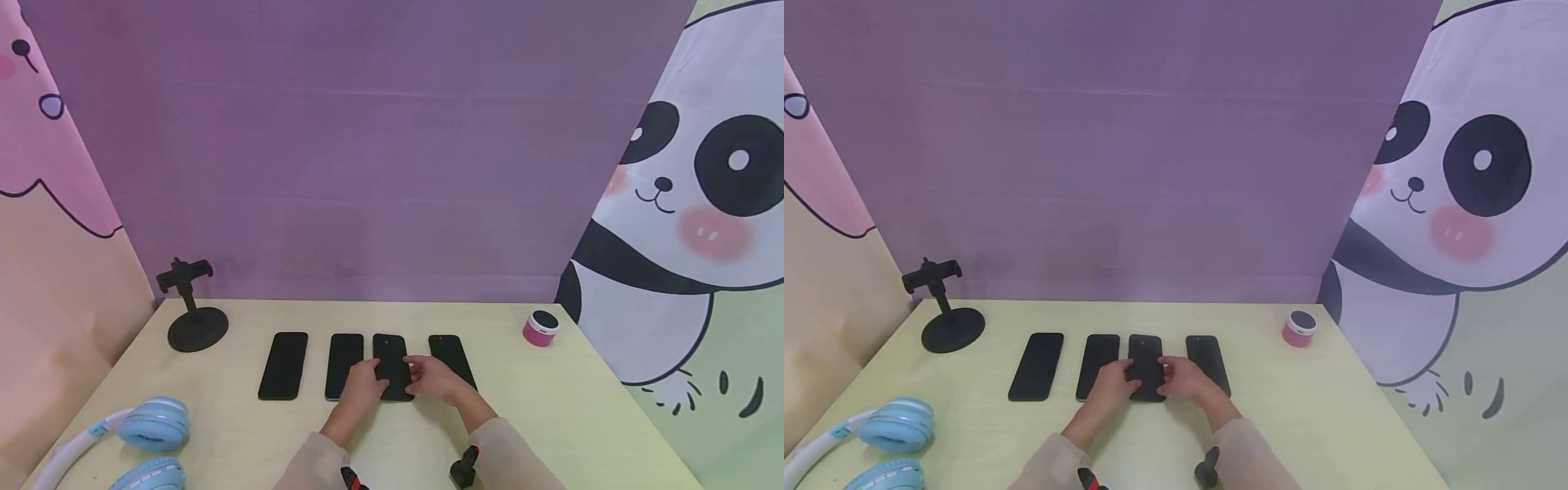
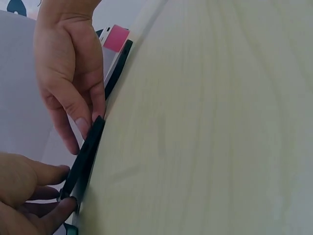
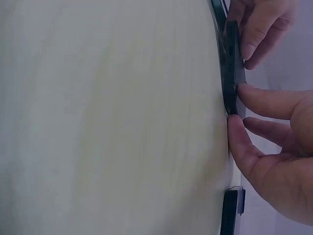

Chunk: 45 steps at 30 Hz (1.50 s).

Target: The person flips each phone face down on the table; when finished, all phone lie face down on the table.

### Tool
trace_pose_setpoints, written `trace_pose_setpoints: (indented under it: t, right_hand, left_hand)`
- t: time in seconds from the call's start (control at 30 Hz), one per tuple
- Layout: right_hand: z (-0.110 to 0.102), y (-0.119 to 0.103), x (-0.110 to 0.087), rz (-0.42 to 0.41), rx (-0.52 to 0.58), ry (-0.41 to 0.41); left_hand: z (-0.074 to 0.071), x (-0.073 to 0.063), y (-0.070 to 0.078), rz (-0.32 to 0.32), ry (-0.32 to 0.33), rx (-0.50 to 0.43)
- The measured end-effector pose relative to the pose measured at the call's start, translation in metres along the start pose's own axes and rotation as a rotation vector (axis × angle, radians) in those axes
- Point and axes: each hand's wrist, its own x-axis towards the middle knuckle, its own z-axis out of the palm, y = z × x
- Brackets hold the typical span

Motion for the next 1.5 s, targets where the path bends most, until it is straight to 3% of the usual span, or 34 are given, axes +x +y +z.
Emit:
trace_pose_setpoints:
  t: [0.2, 0.93, 1.17, 1.37, 1.5]
  right_hand:
    - [0.0, -0.002, -0.001, 0.002, -0.043, 0.016]
    - [0.001, -0.002, 0.004, 0.054, -0.107, 0.043]
    - [0.01, -0.026, 0.008, -0.016, -0.123, 0.062]
    - [0.028, -0.051, 0.013, -0.057, -0.14, 0.047]
    - [0.041, -0.057, 0.016, -0.068, -0.149, 0.053]
  left_hand:
    - [0.003, -0.001, 0.006, -0.032, -0.008, 0.039]
    - [0.003, 0.001, -0.003, 0.011, -0.046, 0.077]
    - [-0.025, 0.0, -0.016, 0.055, 0.002, 0.093]
    - [-0.06, -0.005, -0.036, 0.027, 0.043, 0.076]
    - [-0.075, -0.009, -0.049, 0.032, 0.054, 0.067]
